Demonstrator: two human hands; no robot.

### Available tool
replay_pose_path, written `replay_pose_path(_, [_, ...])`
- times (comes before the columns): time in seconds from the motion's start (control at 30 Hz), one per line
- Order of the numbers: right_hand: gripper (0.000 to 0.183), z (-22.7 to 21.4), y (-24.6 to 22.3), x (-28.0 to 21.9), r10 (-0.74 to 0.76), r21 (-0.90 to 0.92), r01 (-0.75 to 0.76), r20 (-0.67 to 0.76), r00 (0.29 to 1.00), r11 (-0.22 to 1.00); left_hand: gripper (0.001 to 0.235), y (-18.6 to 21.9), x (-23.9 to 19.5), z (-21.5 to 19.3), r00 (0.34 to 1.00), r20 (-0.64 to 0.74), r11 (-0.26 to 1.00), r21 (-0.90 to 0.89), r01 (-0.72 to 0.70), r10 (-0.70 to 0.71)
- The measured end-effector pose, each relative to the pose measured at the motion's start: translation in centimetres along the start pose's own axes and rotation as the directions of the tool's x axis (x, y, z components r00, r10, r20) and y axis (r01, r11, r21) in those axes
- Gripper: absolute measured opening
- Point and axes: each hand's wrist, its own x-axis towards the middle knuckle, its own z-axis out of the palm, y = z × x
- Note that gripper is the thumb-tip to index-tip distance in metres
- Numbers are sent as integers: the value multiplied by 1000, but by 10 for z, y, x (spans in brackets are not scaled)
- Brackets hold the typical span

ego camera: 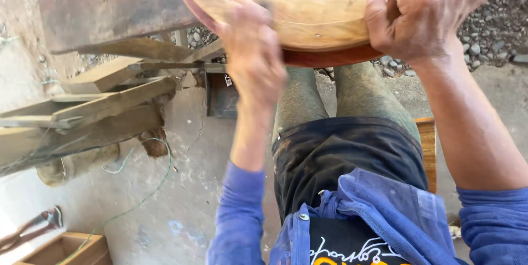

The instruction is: The person sands the rim of a large round wooden tray with a small piece of sandpaper, rotating the tray on the workbench to reach different sections of the edge. They occasionally reposition the tray and run a hand along the sanded rim between passes.

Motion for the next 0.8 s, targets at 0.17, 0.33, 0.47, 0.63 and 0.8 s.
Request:
replay_pose_path(0.17, [17, 5, -1, -12, -57, 52, 58, -15, 998, 997, 40, 7, -10, -6, 984, 159, 997, -14, -79, 80])
replay_pose_path(0.33, [20, -2, -10, 3, -79, -16, 78, -63, 995, 997, 36, -69, 47, -21, 982, 93, 962, 234, 141, -167])
replay_pose_path(0.47, [22, 11, -2, -4, -13, 3, 13, -58, 998, 1000, 23, -15, 25, -17, 993, 63, 989, 121, 89, -97])
replay_pose_path(0.63, [22, 42, 8, -35, 48, 95, -50, 25, 999, 994, 38, 22, 4, -26, 995, 101, 999, -44, 9, -5])
replay_pose_path(0.8, [28, 1, -24, 8, 41, -33, -41, -9, 999, 999, 32, -60, 60, -36, 973, 59, 966, 148, 212, -223])
